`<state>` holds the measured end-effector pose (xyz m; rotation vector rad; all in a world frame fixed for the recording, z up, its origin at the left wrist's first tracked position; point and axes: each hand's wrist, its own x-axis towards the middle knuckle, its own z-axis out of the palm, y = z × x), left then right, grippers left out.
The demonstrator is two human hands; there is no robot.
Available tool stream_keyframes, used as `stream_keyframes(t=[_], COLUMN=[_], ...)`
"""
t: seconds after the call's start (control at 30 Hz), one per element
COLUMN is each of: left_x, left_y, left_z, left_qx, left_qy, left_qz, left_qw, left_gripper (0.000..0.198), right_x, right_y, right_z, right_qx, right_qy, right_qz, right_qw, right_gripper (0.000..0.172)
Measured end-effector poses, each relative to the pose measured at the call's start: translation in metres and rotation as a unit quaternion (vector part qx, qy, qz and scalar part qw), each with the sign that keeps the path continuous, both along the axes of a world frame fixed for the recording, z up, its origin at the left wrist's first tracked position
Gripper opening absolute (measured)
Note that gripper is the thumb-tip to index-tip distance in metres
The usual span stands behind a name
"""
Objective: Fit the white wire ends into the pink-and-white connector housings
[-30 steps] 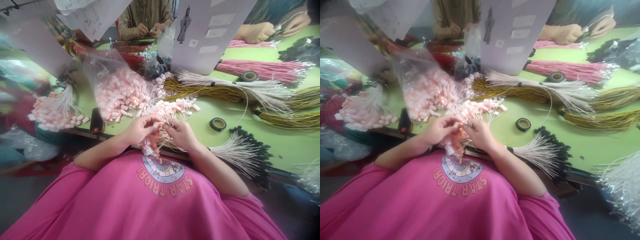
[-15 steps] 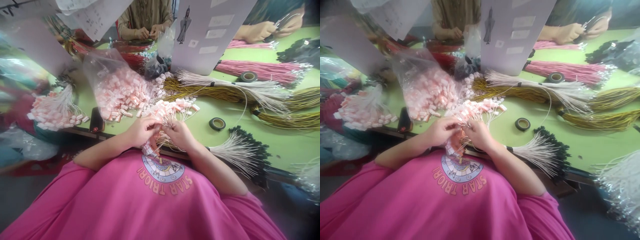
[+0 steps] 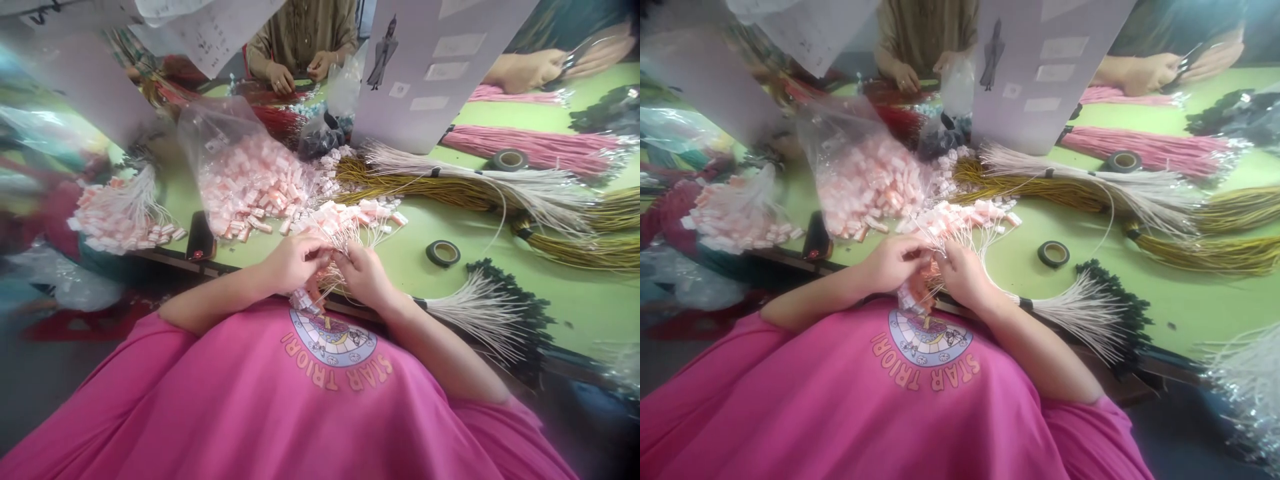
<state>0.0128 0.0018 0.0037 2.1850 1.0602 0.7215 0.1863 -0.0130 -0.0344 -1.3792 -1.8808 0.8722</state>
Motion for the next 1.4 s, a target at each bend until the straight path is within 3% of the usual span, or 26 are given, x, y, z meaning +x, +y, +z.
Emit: stream_keyframes(t=[0.4,0.63,0.73,0.83,0.9,1.0,1.13,1.23,1.33,1.4], left_x=[-0.002,-0.03,-0.057,-0.083,-0.092,-0.095,-0.095,-0.096,-0.089,-0.076], left_y=[0.002,0.004,0.019,0.036,0.044,0.047,0.047,0.047,0.04,0.03], left_z=[0.0,0.003,-0.002,-0.018,-0.031,-0.047,-0.055,-0.052,-0.037,-0.019], left_qx=[0.072,0.138,0.121,0.055,0.003,-0.005,0.006,-0.001,-0.015,-0.064], left_qy=[0.019,0.069,0.131,0.256,0.337,0.386,0.348,0.284,0.182,0.079], left_qz=[-0.009,-0.038,0.074,0.228,0.253,0.232,0.215,0.189,0.176,0.168], left_qw=[0.997,0.987,0.981,0.938,0.907,0.893,0.912,0.94,0.967,0.98], left_gripper=[0.009,0.014,0.021,0.027,0.031,0.033,0.032,0.034,0.025,0.018], right_x=[0.0,0.005,0.01,0.013,0.013,0.011,0.008,0.006,0.005,0.005], right_y=[-0.001,0.001,0.004,0.004,0.003,0.002,0.002,0.002,0.002,0.002], right_z=[0.006,0.008,0.008,0.006,0.003,0.002,0.005,0.009,0.012,0.013], right_qx=[0.001,0.039,0.062,0.0,-0.045,-0.071,-0.079,-0.083,-0.087,-0.1], right_qy=[0.0,0.081,0.156,0.208,0.219,0.219,0.219,0.21,0.204,0.208], right_qz=[-0.018,0.004,-0.011,-0.025,-0.031,-0.034,-0.026,-0.023,-0.025,-0.021], right_qw=[1.0,0.996,0.986,0.978,0.974,0.973,0.972,0.974,0.975,0.973], right_gripper=[0.025,0.024,0.017,0.012,0.013,0.015,0.013,0.012,0.008,0.008])
